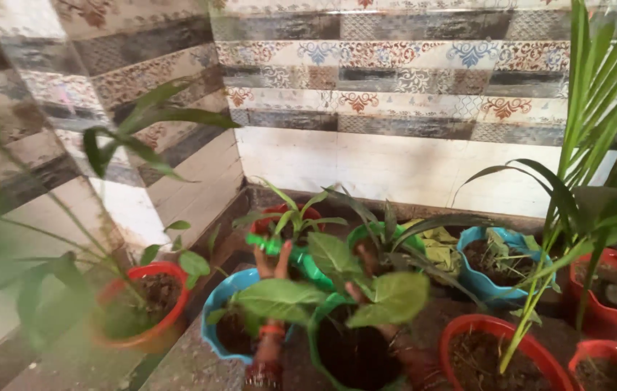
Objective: The person waters multiple potted plants using a green spray bottle. They move from one pot to the next, spraying water onto the soil and leaves of each plant.
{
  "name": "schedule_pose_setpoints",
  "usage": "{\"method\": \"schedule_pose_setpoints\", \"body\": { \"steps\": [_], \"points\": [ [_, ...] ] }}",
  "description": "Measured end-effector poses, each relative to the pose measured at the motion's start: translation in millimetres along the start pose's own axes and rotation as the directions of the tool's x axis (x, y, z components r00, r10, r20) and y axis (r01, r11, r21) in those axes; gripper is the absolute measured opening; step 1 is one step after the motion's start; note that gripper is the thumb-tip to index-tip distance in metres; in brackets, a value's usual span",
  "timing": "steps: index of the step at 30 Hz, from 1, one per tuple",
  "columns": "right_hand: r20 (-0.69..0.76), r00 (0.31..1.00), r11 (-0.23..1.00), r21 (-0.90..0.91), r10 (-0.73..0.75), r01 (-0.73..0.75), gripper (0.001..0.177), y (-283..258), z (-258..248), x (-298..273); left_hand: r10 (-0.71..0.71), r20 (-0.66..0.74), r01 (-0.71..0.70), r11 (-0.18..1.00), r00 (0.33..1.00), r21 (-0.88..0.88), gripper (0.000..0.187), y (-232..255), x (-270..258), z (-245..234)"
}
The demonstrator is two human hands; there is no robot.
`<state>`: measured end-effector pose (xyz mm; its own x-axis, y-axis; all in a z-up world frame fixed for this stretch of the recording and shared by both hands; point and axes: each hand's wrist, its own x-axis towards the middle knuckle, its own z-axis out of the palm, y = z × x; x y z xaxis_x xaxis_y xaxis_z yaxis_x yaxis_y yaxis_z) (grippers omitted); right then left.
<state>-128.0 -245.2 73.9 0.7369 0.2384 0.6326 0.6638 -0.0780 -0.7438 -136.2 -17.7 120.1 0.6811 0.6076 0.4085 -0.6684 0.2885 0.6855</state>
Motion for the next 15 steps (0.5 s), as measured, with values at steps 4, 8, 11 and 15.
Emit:
{"method": "schedule_pose_setpoints", "body": {
  "steps": [4,8,11,15],
  "points": [
    [-0.014,0.993,0.992,0.038,-0.118,0.118,0.09,-60.2,-11.2,38.3,0.01,0.156,-0.04,0.982,0.988,0.187,0.052,80.0,40.7,45.6],
    [-0.063,0.996,0.992,0.104,-0.063,0.07,0.09,-144.3,-13.8,51.8,0.011,0.297,-0.084,0.968,0.955,0.235,0.045,138.3,70.8,69.3],
    [-0.124,0.983,0.989,0.028,-0.138,0.143,0.093,-187.3,3.7,43.1,0.068,0.391,-0.137,0.979,0.918,0.15,0.046,189.9,61.7,55.1],
    [0.038,0.996,0.931,0.359,-0.075,0.057,0.126,-213.0,52.5,19.0,-0.208,0.163,0.157,0.947,0.964,0.282,0.053,268.0,23.9,2.2]
  ]
}}
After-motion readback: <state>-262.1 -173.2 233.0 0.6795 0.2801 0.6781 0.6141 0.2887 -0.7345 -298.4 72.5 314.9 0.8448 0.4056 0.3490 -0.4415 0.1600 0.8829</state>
